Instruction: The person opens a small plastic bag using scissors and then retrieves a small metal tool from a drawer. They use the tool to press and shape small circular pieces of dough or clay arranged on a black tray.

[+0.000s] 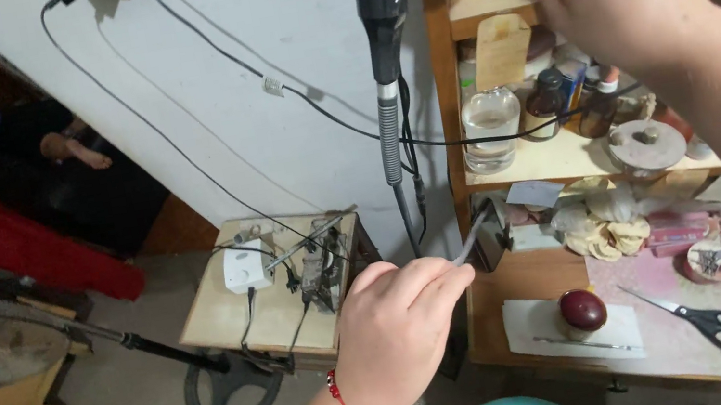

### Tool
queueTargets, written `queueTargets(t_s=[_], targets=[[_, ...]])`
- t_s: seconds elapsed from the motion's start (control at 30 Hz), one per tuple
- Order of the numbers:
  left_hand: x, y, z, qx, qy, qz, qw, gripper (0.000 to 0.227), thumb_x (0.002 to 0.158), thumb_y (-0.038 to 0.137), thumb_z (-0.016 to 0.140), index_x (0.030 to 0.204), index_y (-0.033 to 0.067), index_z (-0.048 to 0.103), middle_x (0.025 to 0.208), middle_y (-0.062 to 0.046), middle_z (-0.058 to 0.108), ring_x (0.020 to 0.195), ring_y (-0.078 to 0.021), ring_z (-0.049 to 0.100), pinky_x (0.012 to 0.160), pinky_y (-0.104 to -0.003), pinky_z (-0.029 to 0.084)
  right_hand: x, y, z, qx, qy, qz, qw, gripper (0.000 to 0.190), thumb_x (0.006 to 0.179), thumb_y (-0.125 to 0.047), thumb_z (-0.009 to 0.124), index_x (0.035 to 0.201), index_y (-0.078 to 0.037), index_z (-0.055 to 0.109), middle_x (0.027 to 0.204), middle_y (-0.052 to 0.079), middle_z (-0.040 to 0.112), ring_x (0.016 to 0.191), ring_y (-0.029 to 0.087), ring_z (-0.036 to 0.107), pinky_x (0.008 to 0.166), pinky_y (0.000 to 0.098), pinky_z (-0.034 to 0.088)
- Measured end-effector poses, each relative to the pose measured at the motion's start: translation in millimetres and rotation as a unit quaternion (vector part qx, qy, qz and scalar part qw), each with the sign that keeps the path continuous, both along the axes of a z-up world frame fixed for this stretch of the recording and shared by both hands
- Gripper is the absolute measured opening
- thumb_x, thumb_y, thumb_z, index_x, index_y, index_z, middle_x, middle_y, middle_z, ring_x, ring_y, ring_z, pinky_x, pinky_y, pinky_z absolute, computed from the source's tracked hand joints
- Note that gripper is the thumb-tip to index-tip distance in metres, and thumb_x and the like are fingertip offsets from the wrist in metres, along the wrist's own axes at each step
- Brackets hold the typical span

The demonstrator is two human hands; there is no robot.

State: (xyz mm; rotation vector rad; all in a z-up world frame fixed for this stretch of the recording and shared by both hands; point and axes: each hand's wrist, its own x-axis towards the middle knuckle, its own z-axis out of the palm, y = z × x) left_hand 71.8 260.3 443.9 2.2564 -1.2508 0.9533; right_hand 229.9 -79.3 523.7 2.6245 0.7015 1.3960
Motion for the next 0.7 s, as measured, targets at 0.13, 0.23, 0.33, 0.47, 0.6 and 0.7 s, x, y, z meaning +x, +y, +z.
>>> queueTargets(t_s=[0.13, 0.23, 0.33, 0.47, 0.6, 0.7], targets=[[2, 5, 3, 0.03, 0.016, -0.021, 0.999, 0.021, 0.096, 0.003, 0.062, 0.112, 0.0122, 0.073, 0.107, -0.001, 0.067, 0.087, -0.0182, 0.066, 0.075, -0.037, 0.047, 9, -22, -3, 0.127, 0.028, 0.025, 0.991, 0.014, 0.111, 0.008, 0.072, 0.12, 0.002, 0.064, 0.103, 0.016, 0.069, 0.09, 0.034, 0.064, 0.074, 0.046, 0.047], [4, 10, 0, -0.001, 0.046, -0.042, 0.998, 0.013, 0.099, 0.003, 0.064, 0.103, 0.0113, 0.072, 0.103, -0.002, 0.063, 0.082, -0.0194, 0.064, 0.074, -0.036, 0.047, 10, -36, -9, 0.166, 0.034, -0.01, 0.985, 0.031, 0.124, -0.001, 0.082, 0.105, -0.007, 0.059, 0.086, 0.005, 0.055, 0.079, 0.024, 0.053, 0.077, 0.0412, 0.042], [4, 19, -1, -0.003, 0.052, -0.056, 0.997, 0.017, 0.096, -0.003, 0.062, 0.1, 0.0105, 0.071, 0.102, -0.005, 0.063, 0.079, -0.0228, 0.062, 0.074, -0.039, 0.047, 4, -38, -8, 0.267, 0.083, 0.073, 0.957, 0.023, 0.122, 0.004, 0.084, 0.111, -0.003, 0.064, 0.105, 0.009, 0.069, 0.096, 0.019, 0.065, 0.084, 0.0348, 0.05], [8, 28, 5, 0.017, 0.05, -0.049, 0.997, 0.017, 0.097, -0.001, 0.06, 0.106, 0.0084, 0.071, 0.102, -0.003, 0.065, 0.086, -0.0191, 0.064, 0.074, -0.036, 0.046, -24, -41, -10, 0.41, 0.141, 0.153, 0.888, 0.038, 0.124, 0.004, 0.083, 0.107, -0.011, 0.053, 0.108, 0.0, 0.054, 0.105, 0.011, 0.055, 0.103, 0.0297, 0.05], [26, 30, 8, 0.016, 0.025, -0.056, 0.998, 0.038, 0.094, -0.002, 0.065, 0.132, -0.0008, 0.064, 0.128, -0.016, 0.064, 0.1, -0.027, 0.07, 0.082, -0.044, 0.057, -79, -38, -22, 0.52, 0.129, 0.152, 0.831, 0.047, 0.105, -0.009, 0.093, 0.096, -0.016, 0.048, 0.091, -0.004, 0.05, 0.083, 0.002, 0.044, 0.073, 0.0188, 0.031], [47, 9, 31, -0.008, -0.005, -0.088, 0.996, 0.052, 0.096, -0.012, 0.062, 0.146, -0.0075, 0.049, 0.14, -0.025, 0.055, 0.122, -0.0336, 0.066, 0.114, -0.041, 0.059, -124, -50, -63, 0.532, 0.115, 0.15, 0.825, 0.044, 0.097, -0.002, 0.085, 0.099, -0.016, 0.043, 0.095, 0.0, 0.049, 0.088, 0.008, 0.046, 0.087, 0.0236, 0.037]])
